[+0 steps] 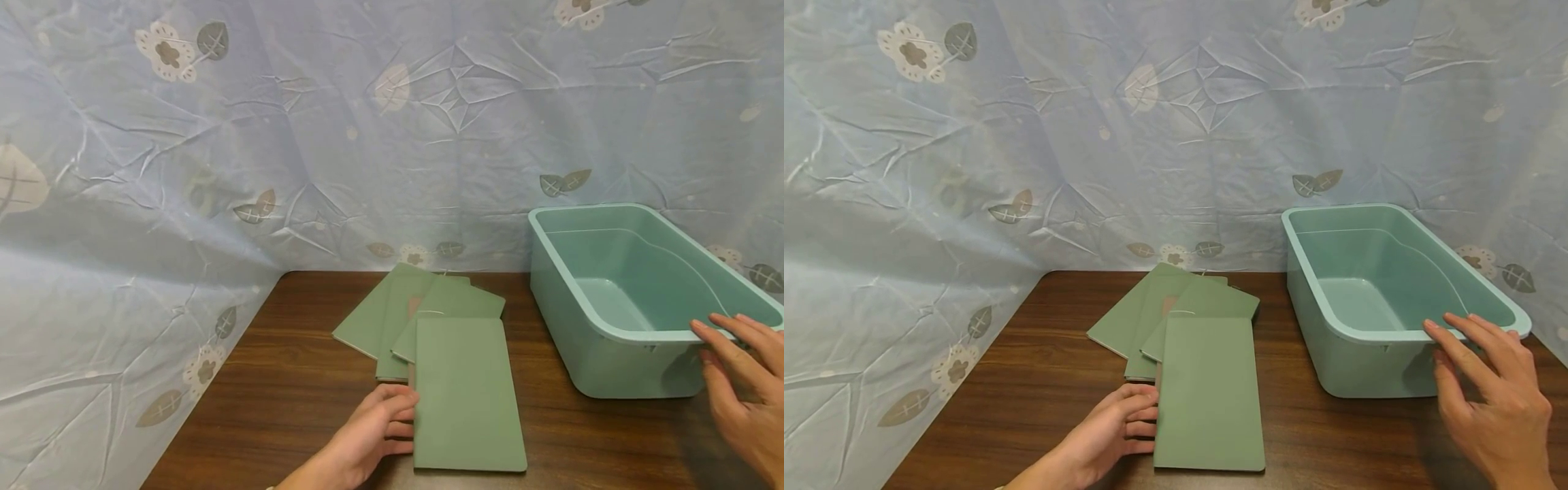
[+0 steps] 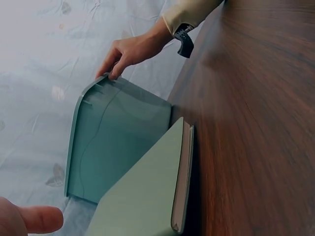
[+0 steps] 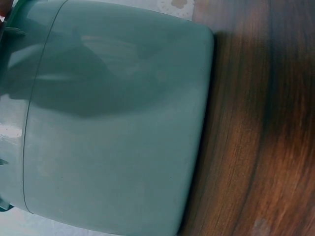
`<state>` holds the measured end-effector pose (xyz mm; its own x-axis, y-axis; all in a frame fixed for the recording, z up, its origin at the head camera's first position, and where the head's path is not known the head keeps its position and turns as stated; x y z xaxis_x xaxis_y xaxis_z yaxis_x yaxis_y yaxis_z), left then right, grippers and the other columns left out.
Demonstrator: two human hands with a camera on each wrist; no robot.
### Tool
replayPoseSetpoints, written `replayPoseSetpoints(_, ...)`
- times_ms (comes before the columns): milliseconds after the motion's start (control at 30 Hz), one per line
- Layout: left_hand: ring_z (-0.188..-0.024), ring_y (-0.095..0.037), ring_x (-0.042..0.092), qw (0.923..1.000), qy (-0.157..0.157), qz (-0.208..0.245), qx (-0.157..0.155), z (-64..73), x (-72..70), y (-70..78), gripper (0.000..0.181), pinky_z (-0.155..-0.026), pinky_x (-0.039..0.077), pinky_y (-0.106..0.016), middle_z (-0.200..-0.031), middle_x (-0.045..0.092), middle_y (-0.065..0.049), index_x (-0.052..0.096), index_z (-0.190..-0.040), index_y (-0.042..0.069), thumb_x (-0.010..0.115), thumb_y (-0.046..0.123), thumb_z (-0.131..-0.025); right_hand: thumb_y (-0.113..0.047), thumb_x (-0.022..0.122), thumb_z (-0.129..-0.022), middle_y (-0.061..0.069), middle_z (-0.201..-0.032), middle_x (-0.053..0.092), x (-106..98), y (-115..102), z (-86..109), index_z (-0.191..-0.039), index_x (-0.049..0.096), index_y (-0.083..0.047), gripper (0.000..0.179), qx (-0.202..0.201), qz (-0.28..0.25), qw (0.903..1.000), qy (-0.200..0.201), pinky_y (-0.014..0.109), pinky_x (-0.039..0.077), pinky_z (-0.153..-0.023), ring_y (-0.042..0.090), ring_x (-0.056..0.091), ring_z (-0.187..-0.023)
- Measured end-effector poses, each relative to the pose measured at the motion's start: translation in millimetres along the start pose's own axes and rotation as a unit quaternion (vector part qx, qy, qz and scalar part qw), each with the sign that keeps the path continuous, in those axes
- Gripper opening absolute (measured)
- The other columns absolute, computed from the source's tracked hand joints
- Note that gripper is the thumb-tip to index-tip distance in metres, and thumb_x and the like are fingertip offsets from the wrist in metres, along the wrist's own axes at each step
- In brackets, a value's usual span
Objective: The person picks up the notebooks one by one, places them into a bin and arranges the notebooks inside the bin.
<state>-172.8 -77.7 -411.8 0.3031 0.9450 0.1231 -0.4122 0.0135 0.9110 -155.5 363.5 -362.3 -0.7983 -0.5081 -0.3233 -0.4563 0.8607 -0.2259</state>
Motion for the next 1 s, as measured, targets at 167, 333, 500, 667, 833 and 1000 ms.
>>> replayPoseSetpoints(167,-0.093,-0.022,0.066,0.9999,-0.003,0.007,0.015,0.3,3.0,0.8,0.058,-0.084,0.055,-0.036,-0.112,0.059,-0.011,0.040,-0.132,0.008,0.064,0.043,-0.093,-0.038,0.050,-0.102,0.020,-0.132,0.062,0,0,-0.2,-0.122,0.070,-0.005,0.043,0.001,-0.002,1.0000,0.001,0.048,0.027,-0.121,0.035,0.047,-0.137)
replayPoseSetpoints(333,-0.090,-0.021,0.067,0.9998,0.007,0.010,0.014,-2.2,5.0,0.1,0.056,-0.081,0.056,-0.037,-0.111,0.060,-0.010,0.040,-0.131,0.008,0.064,0.041,-0.093,-0.037,0.053,-0.100,0.014,-0.134,0.063,1,0,-0.2,-0.119,0.071,-0.003,0.042,0.000,-0.024,0.9996,0.017,0.045,0.027,-0.121,0.027,0.047,-0.138)
replayPoseSetpoints(500,-0.088,-0.022,0.067,0.9998,0.022,0.004,0.002,-6.4,4.9,-2.2,0.056,-0.078,0.057,-0.037,-0.112,0.061,-0.011,0.041,-0.132,0.007,0.064,0.039,-0.093,-0.036,0.053,-0.101,0.016,-0.133,0.063,1,-1,-0.2,-0.120,0.071,-0.004,0.042,-0.002,-0.019,0.9997,0.016,0.046,0.027,-0.120,0.028,0.047,-0.137)
replayPoseSetpoints(667,-0.084,-0.021,0.065,0.9995,0.029,-0.003,-0.005,-10.9,4.6,-3.5,0.056,-0.074,0.058,-0.035,-0.110,0.060,-0.011,0.041,-0.132,0.006,0.066,0.037,-0.093,-0.038,0.051,-0.102,0.021,-0.132,0.062,0,0,0.8,-0.122,0.070,-0.005,0.043,-0.004,0.002,1.0000,0.000,0.047,0.028,-0.120,0.036,0.047,-0.136)
replayPoseSetpoints(833,-0.082,-0.020,0.064,0.9995,0.026,-0.020,-0.004,-16.4,3.8,-2.2,0.059,-0.068,0.057,-0.033,-0.109,0.059,-0.012,0.039,-0.136,0.001,0.065,0.032,-0.093,-0.037,0.052,-0.101,0.020,-0.131,0.063,1,2,1.1,-0.120,0.070,-0.004,0.042,-0.011,-0.011,0.9998,0.014,0.050,0.028,-0.120,0.034,0.048,-0.136)
replayPoseSetpoints(1000,-0.081,-0.020,0.067,0.9990,0.008,-0.042,0.015,-21.1,3.8,0.0,0.067,-0.063,0.059,-0.032,-0.105,0.065,-0.014,0.033,-0.144,-0.007,0.065,0.023,-0.093,-0.037,0.053,-0.101,0.018,-0.132,0.063,1,2,1.1,-0.119,0.071,-0.004,0.042,-0.011,-0.013,0.9997,0.018,0.049,0.028,-0.120,0.030,0.048,-0.137)
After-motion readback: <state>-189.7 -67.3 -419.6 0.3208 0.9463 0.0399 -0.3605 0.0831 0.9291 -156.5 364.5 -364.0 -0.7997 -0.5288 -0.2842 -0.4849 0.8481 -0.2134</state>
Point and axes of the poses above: each hand's wrist, its own z-axis away from the middle knuckle, its own x-axis out of the palm, y = z × x, the point moved 3 cm from there along -z, towards the middle knuckle
